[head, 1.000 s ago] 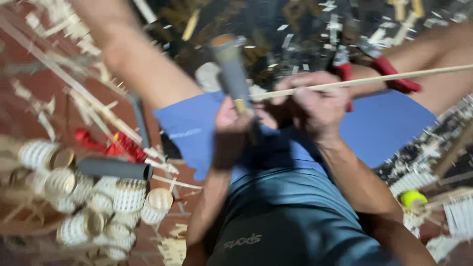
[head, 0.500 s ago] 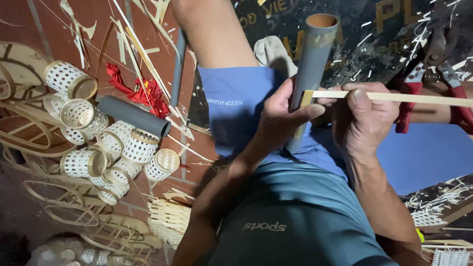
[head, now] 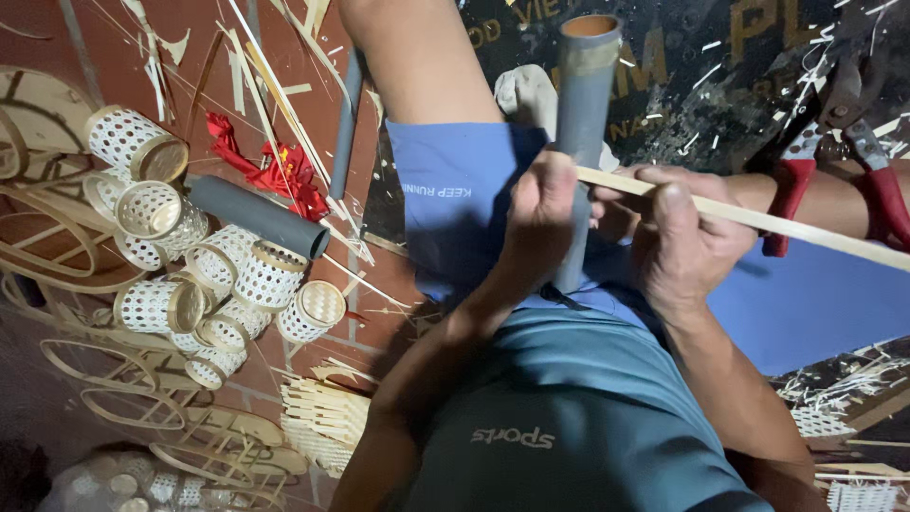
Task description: The person sits on the floor and works thin bamboo strips: they bend and flex a strip, shave its edge with a knife, and wrap the strip around a gray cylindrical form, pressing it into place. Finished perforated bamboo baskets and scrap strips lie around them on the floor.
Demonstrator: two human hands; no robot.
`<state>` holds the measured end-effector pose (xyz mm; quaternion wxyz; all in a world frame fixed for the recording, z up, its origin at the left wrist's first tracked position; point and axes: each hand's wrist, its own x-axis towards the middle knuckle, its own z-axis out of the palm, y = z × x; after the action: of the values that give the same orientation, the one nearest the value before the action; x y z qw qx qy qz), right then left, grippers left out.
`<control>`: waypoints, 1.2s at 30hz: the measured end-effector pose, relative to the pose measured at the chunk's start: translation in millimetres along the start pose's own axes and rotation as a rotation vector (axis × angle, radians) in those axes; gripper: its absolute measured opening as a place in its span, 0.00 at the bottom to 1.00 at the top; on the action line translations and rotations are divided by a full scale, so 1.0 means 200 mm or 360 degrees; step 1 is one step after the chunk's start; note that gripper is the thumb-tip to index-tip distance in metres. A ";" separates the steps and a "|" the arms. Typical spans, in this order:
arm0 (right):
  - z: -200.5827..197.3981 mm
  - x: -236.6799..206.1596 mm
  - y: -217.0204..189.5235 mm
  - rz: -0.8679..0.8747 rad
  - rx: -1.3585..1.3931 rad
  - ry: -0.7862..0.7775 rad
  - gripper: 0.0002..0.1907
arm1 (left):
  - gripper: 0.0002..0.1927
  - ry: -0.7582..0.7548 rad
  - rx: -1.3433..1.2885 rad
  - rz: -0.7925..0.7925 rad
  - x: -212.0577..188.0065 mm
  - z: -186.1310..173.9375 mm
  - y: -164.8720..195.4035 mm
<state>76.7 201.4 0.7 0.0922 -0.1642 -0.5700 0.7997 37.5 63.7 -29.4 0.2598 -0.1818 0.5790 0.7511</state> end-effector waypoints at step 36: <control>-0.71 -0.06 0.02 0.0173 0.0356 -0.0101 0.12 | 0.30 -0.0872 -0.0215 -0.0058 -0.09 -0.11 0.29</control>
<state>139.4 321.6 -43.5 0.0483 -0.1580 -0.4703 0.8669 16.5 27.9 20.9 0.4073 0.0008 0.4325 0.8044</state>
